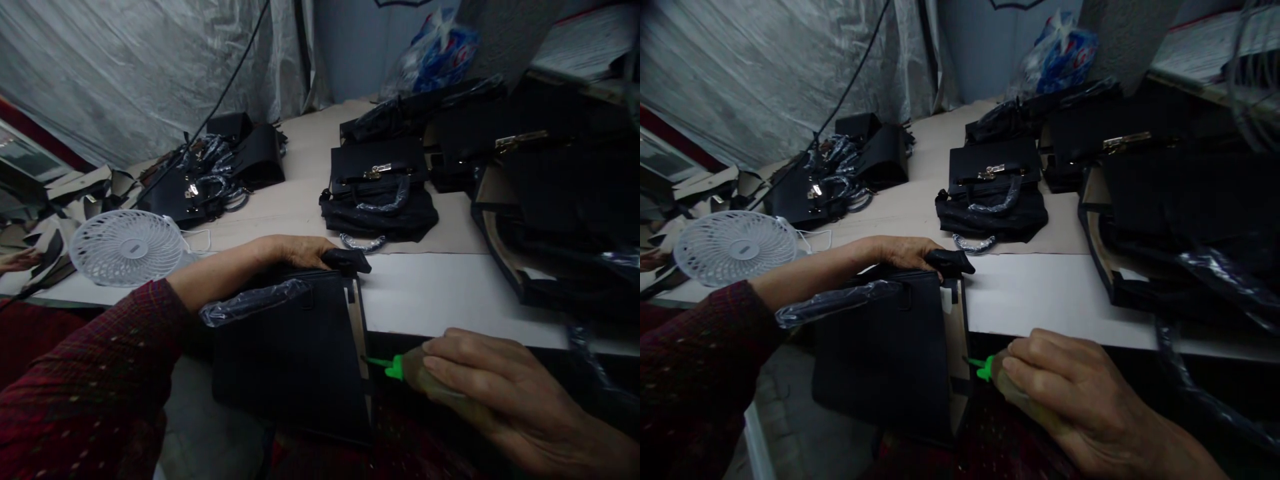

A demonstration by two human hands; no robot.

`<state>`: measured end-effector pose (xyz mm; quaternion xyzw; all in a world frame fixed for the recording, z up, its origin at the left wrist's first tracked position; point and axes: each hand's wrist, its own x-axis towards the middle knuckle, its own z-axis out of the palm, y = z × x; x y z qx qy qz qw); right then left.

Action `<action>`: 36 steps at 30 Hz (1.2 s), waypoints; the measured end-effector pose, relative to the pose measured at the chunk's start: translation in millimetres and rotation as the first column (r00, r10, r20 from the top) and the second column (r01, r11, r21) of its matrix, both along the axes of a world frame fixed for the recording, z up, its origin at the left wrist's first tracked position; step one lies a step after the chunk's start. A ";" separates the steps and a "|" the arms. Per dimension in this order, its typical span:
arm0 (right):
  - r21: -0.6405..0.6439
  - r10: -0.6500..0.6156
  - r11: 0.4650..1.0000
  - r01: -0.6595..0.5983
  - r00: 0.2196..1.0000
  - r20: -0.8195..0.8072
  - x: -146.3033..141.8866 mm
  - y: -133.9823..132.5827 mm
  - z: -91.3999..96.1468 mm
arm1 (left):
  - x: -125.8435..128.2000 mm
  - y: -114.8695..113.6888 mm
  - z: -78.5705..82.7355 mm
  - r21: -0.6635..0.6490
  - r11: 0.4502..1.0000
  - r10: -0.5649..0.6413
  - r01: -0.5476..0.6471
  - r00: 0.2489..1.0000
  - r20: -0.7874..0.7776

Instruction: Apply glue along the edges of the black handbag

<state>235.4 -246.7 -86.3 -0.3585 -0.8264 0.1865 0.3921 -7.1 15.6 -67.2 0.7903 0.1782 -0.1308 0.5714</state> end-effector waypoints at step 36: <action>-0.333 -0.139 0.937 0.108 0.988 -0.070 -4.6 -7.6 -17.8 | 1.6 -4.5 9.5 0.046 0.997 -0.063 0.059 0.995 0.075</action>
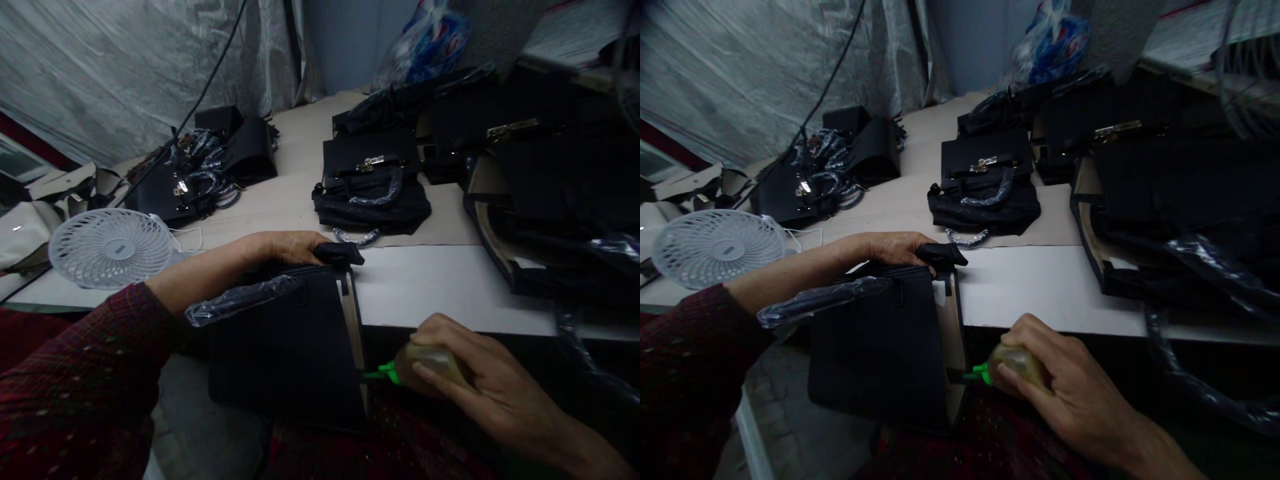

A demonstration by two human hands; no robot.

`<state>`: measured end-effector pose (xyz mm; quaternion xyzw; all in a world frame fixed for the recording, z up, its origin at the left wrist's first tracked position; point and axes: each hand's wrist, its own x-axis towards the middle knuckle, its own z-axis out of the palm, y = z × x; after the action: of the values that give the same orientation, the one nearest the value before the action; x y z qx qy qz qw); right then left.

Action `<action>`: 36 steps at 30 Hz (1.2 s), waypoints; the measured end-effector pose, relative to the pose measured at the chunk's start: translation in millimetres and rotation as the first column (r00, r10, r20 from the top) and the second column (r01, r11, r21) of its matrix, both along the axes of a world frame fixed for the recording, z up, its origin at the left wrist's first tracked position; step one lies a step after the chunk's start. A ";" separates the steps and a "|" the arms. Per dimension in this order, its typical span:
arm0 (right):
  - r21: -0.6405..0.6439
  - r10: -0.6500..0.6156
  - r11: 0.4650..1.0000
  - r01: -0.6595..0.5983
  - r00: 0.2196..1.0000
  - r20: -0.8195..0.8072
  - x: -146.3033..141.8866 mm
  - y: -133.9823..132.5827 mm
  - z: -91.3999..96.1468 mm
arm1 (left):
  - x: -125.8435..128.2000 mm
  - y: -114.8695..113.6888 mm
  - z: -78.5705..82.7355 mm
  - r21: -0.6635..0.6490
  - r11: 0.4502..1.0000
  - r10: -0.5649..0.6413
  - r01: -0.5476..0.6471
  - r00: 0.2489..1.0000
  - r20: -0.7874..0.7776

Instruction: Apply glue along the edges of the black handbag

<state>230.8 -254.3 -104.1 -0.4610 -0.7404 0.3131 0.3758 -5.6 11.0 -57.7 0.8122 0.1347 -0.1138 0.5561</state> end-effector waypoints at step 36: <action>0.030 -0.393 0.918 0.397 0.916 -0.078 26.0 -31.0 -17.5 | -43.7 -54.9 118.8 0.487 0.868 0.185 -0.094 0.972 -0.143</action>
<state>256.8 -285.3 -121.6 -0.5810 -0.6251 0.2302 0.4676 -49.2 -43.8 61.1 0.8979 0.2682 -0.1115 0.3306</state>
